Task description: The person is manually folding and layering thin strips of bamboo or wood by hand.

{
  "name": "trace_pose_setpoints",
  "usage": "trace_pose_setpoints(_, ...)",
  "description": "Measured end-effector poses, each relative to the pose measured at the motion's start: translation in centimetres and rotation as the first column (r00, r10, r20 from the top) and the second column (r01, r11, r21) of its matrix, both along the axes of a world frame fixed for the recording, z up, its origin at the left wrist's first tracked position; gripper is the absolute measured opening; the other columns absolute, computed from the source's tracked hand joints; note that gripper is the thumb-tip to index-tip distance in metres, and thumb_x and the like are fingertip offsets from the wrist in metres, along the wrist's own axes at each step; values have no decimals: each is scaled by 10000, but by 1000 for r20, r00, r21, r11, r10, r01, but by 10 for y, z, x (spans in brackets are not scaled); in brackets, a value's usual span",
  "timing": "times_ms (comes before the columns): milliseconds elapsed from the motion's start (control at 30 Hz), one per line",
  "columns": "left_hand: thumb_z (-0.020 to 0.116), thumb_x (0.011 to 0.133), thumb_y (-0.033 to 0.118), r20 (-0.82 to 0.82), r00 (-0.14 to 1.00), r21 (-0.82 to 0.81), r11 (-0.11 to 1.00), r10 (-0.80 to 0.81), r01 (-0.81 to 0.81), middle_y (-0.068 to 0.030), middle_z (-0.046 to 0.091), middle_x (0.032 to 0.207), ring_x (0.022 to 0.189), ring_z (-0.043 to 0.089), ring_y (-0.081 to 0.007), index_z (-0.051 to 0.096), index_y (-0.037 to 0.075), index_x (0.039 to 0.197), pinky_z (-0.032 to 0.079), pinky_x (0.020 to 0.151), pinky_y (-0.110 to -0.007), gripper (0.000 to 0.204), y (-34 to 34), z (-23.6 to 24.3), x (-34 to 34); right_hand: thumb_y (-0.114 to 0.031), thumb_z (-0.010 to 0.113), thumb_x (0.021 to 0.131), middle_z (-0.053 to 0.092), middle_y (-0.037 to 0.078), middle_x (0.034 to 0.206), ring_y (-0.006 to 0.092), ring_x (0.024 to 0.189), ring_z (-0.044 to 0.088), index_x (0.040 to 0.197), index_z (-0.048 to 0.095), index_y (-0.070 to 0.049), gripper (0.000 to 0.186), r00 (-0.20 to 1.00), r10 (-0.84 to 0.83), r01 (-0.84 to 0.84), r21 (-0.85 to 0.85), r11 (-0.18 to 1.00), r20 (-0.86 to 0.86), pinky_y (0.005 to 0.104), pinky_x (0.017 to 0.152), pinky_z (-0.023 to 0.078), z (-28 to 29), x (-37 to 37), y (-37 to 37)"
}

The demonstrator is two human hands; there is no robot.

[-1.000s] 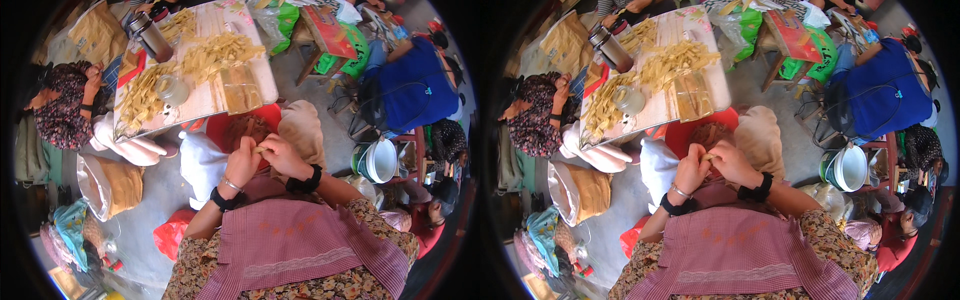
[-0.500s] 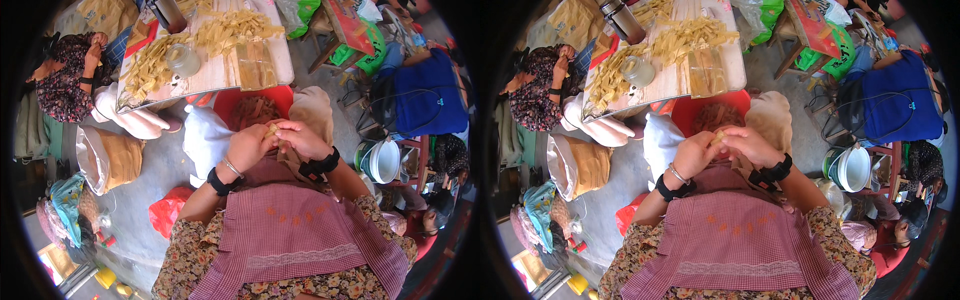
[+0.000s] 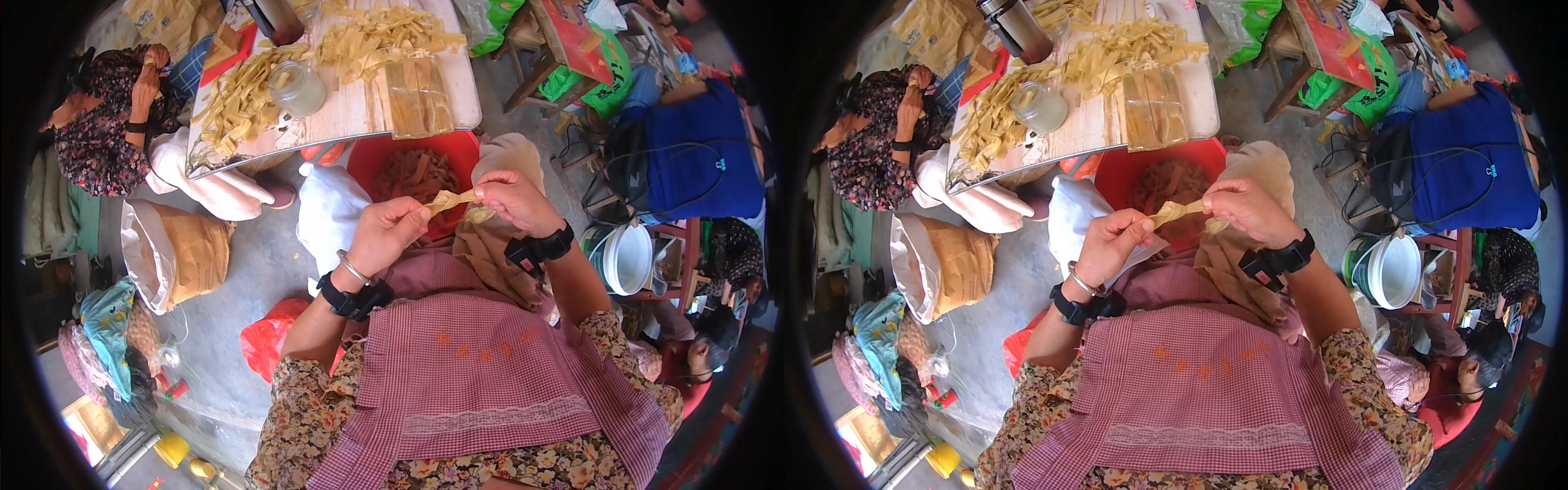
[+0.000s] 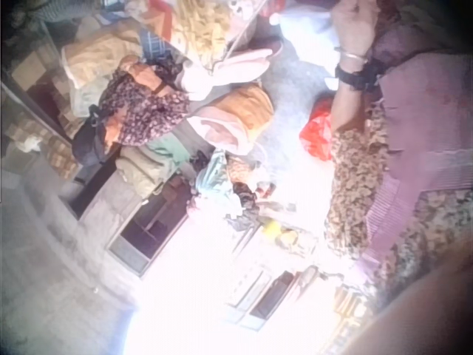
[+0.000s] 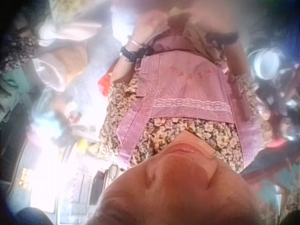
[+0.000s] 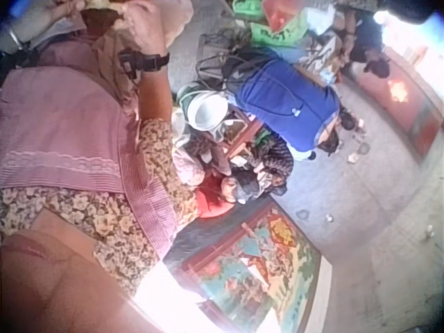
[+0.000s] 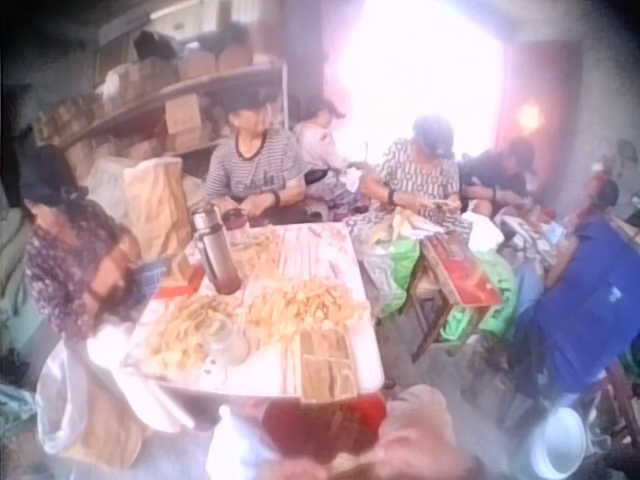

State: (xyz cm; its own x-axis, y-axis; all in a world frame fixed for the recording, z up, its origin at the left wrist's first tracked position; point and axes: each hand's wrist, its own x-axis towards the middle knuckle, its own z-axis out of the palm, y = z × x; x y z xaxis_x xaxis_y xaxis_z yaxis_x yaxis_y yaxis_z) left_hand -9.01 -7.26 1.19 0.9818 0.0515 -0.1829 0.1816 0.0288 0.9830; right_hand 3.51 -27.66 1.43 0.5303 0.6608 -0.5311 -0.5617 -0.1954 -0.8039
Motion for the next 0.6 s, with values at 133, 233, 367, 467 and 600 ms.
trace_pose_setpoints(133,557,867,167,80,996,-23,999,28,-26,43,540,619,583,485,-33,580,31,700,387,517,-181,217,-8,10,-3,-157,580,791,495,-35,631,4,477,337,790,585,-21,136,1000,-26,26,30,999,5,159,396,212,-11,3,2)
trace_pose_setpoints(233,546,875,192,78,996,103,994,-50,42,17,566,664,607,510,-51,574,21,741,420,554,-190,219,-5,2,-5,-148,572,788,493,-35,629,6,482,346,780,586,-26,123,999,-40,40,-30,999,27,163,402,216,-10,1,8)
trace_pose_setpoints(367,469,911,248,-112,993,-321,947,-47,9,-59,610,784,701,579,-105,512,32,897,477,639,-233,220,1,-12,9,-119,556,791,498,-35,637,7,499,358,770,590,-36,92,996,87,-83,-90,992,35,163,420,233,2,-2,11)
trace_pose_setpoints(467,479,906,235,-229,961,-613,790,-156,-18,-102,618,796,699,610,-152,472,43,926,511,630,-261,193,3,-13,18,-107,538,790,519,-26,651,28,550,414,773,598,-17,110,955,208,-187,-114,976,210,179,481,311,-3,-4,19)
trace_pose_setpoints(600,535,869,150,-259,941,-582,813,-215,26,-94,611,745,599,593,-140,486,43,891,500,552,-245,120,2,-19,22,-115,520,788,552,-11,667,62,648,490,775,609,17,160,919,261,-225,-151,963,296,214,603,395,-3,-4,23)
